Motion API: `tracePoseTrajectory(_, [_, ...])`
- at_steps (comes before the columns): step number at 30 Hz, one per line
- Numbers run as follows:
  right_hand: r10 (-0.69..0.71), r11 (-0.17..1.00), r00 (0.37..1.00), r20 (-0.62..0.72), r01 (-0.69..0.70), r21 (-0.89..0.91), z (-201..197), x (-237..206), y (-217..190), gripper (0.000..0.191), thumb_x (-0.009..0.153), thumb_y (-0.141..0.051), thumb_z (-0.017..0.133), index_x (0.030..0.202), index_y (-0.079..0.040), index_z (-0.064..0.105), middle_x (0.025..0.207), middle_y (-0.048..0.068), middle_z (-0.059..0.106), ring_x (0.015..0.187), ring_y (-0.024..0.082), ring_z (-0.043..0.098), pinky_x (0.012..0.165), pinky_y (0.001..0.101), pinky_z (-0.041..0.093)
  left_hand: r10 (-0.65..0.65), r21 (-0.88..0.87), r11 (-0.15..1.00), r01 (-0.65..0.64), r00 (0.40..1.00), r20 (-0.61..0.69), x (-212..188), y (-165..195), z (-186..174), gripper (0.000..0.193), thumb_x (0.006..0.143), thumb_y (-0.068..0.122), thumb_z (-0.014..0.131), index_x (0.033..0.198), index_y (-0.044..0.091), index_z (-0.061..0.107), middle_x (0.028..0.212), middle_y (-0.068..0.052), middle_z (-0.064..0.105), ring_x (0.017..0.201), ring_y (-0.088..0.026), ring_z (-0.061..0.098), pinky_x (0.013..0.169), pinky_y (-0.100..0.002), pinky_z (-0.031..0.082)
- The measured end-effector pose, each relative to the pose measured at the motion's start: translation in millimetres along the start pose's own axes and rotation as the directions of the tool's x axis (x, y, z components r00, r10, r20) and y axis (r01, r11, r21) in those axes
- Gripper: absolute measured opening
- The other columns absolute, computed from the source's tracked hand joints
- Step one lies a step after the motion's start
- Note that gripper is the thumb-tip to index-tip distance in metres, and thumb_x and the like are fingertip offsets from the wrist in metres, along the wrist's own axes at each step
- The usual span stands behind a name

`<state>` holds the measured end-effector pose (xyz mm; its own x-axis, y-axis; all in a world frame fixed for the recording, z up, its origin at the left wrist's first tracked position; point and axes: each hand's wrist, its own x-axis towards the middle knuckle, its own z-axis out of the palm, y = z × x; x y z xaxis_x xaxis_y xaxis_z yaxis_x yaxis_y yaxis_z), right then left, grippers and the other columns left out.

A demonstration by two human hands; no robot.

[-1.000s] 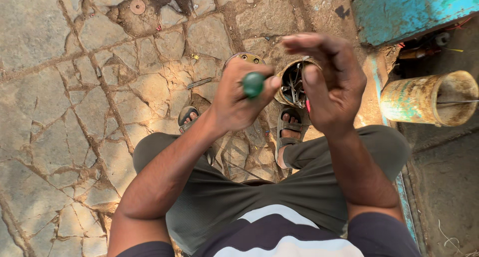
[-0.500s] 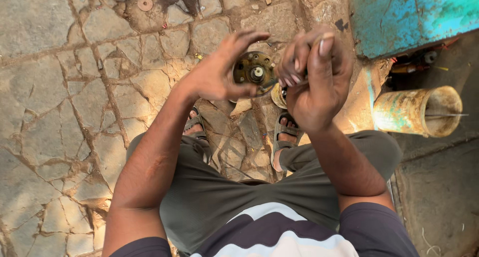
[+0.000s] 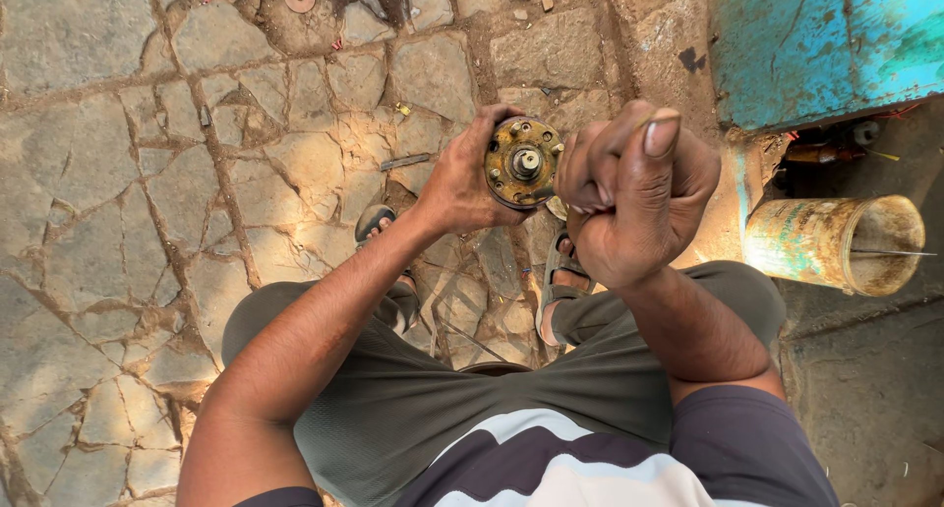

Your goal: The person sits on the ground repairing a wheel hub assembly. They use pliers to grip and pull a small part from the hub, then use screwdrivers to unscrew and tighten components on the hub, repeatedly working on the bolts and fitting parts back onto the hub.

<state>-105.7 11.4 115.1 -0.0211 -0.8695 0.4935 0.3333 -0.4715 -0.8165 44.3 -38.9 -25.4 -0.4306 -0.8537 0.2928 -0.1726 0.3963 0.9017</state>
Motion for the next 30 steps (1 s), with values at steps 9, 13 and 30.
tracePoseTrajectory(9, [0.151,0.984,0.902,0.404,-0.174,0.021,-6,32,-19,0.038,0.111,-0.016,0.051,0.076,-0.006,0.041,0.056,0.001,0.041,0.043,0.010,0.037,0.039,0.0303,0.027,-0.034,-0.006,0.999,0.034,0.998,0.055,3,1,-4,0.104,0.056,0.029,0.100,0.142,0.012,0.044,0.132,-0.013,0.063,0.126,-0.032,0.064,0.112,-0.044,0.051])
tracePoseTrajectory(13, [0.172,0.897,0.743,0.647,-0.390,0.208,-8,60,-10,0.032,0.107,-0.018,0.056,0.075,-0.013,0.055,0.054,0.002,0.046,0.041,0.013,0.038,0.037,0.0308,0.029,-0.115,0.041,0.993,0.112,0.989,0.097,3,5,-8,0.107,0.057,0.033,0.100,0.144,0.013,0.040,0.136,-0.015,0.062,0.126,-0.035,0.063,0.109,-0.044,0.052])
tracePoseTrajectory(30, [0.063,0.791,0.850,0.523,0.277,-0.546,-11,50,-60,0.022,0.085,0.002,0.082,0.104,-0.001,0.070,0.101,0.015,0.073,0.088,0.022,0.076,0.073,0.0273,0.062,0.279,-0.103,0.959,-0.263,0.937,0.209,2,92,-54,0.038,0.095,0.015,0.077,0.128,0.002,0.063,0.130,-0.016,0.068,0.125,-0.037,0.066,0.107,-0.044,0.053])
